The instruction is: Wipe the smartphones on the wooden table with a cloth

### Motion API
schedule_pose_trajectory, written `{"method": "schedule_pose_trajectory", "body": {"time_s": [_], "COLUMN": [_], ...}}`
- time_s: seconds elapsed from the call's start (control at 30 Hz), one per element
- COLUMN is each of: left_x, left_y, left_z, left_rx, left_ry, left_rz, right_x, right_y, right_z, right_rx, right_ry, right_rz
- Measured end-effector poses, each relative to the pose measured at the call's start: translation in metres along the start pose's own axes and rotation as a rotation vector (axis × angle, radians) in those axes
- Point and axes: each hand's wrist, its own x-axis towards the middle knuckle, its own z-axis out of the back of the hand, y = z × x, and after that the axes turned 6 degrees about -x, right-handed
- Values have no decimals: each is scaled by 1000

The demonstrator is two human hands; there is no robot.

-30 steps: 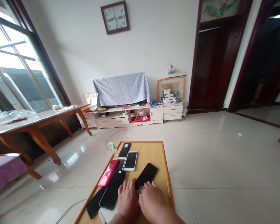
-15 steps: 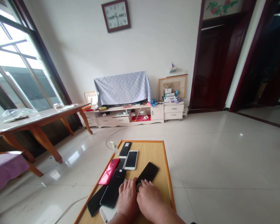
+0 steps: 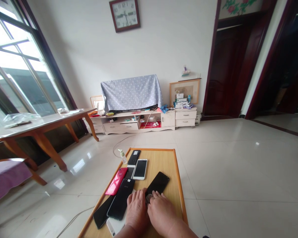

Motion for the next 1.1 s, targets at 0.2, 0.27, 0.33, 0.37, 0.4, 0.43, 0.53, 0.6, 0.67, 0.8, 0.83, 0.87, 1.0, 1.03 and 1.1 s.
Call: {"method": "schedule_pose_trajectory", "body": {"time_s": [0.2, 0.27, 0.33, 0.37, 0.4, 0.43, 0.53, 0.6, 0.67, 0.8, 0.83, 0.87, 1.0, 1.03, 1.1], "left_x": [-3, -4, -5, -5, -5, -4, -2, -1, -1, -2, -3, -3, -3, -2, 0], "left_y": [-8, -11, -13, -13, -12, -11, -7, -7, -7, -12, -13, -14, -11, -9, -5], "left_z": [5, 7, 8, 8, 7, 6, 3, 2, 1, 2, 2, 1, -3, -5, -7], "left_rx": [-52, -64, -70, -70, -68, -64, -49, -45, -45, -37, -34, -32, -23, -15, 13], "left_ry": [-68, -83, -83, -79, -70, -57, -31, -32, -32, -33, -44, -59, -95, -88, -60], "left_rz": [-9, -1, 2, 2, 3, 3, 7, 1, 1, 14, 13, 10, -5, -8, -13], "right_x": [9, 10, 7, 5, 2, -1, -9, -12, -13, -12, -11, -10, -10, -12, -16], "right_y": [-32, -32, -26, -21, -17, -13, -5, -6, -9, -19, -22, -24, -24, -21, -15], "right_z": [6, 6, 3, 1, -1, -3, -3, 0, 4, 7, 7, 7, 5, 3, -1], "right_rx": [-34, -32, -32, -36, -40, -39, 4, 47, 69, 41, 25, 9, 3, 22, 66], "right_ry": [-15, -20, -31, -37, -40, -38, -5, 19, 28, -8, -32, -60, -108, -95, -71], "right_rz": [-170, -182, -177, -175, -173, -169, -146, -128, -109, -91, -106, -127, -160, -134, -61]}}
